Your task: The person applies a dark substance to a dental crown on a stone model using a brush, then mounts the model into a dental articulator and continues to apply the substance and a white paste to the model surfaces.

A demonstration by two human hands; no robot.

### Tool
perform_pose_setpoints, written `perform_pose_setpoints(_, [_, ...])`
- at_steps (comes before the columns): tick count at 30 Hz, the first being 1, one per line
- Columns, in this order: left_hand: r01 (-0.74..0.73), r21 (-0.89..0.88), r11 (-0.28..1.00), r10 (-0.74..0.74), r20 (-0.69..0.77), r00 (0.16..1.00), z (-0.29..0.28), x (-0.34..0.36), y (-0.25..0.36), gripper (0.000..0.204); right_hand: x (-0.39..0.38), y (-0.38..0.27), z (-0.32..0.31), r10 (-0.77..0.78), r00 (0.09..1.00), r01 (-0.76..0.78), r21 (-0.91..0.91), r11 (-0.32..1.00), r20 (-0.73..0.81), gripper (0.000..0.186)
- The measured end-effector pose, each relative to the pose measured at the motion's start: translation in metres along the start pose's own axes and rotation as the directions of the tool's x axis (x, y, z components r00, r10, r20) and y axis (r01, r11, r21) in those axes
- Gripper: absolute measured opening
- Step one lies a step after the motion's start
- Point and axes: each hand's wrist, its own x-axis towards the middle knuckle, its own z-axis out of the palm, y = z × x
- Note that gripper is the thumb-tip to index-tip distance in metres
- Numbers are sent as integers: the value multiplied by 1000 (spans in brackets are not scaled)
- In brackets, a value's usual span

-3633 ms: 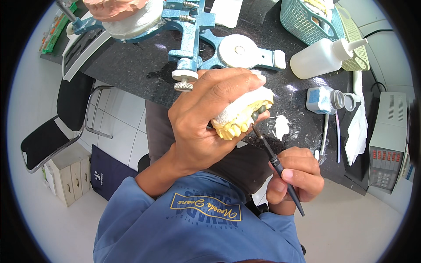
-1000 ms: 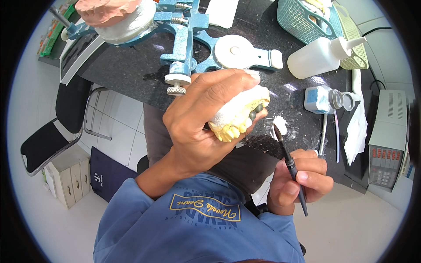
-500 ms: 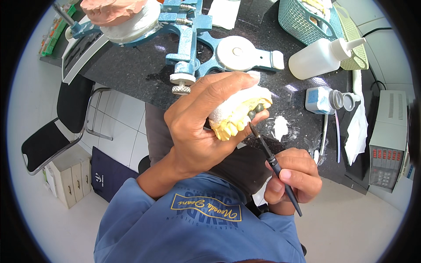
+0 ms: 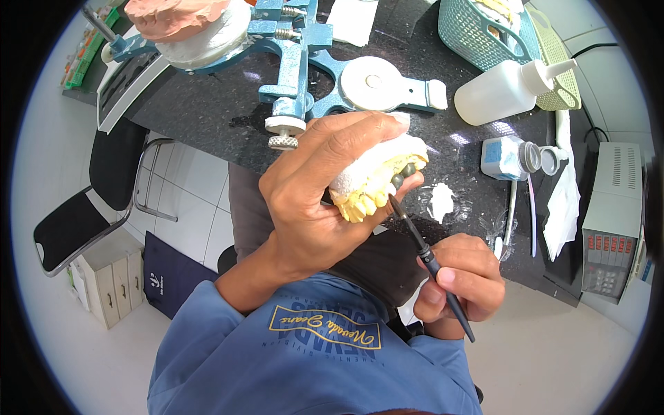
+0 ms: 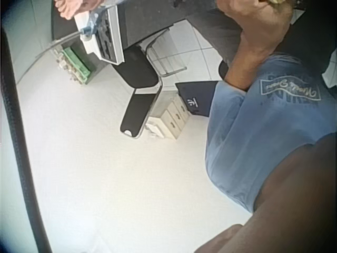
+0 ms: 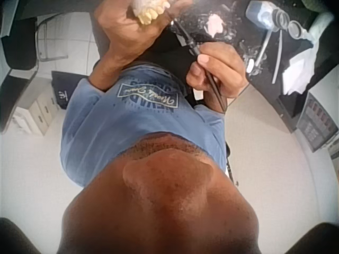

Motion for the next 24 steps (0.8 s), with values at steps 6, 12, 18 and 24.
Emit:
perform_pose_setpoints(6, [-24, 40, 999, 24, -13, 1000, 0, 0, 1, 45, -2, -2, -1, 27, 996, -28, -4, 1000, -81, 19])
perform_pose_setpoints(12, [-45, 68, 997, 45, -8, 999, 1, 0, 1, 45, -1, -1, -1, 22, 1000, -21, 5, 1000, -21, 20])
perform_pose_setpoints(18, [-53, 82, 995, 53, 7, 999, -1, 1, 0, 45, -2, -2, -2, 41, 998, -40, 21, 999, -44, 21])
perform_pose_setpoints(24, [-54, 87, 995, 53, 14, 998, 0, 1, 1, 45, -1, -1, -3, 51, 998, -50, 51, 997, -31, 23])
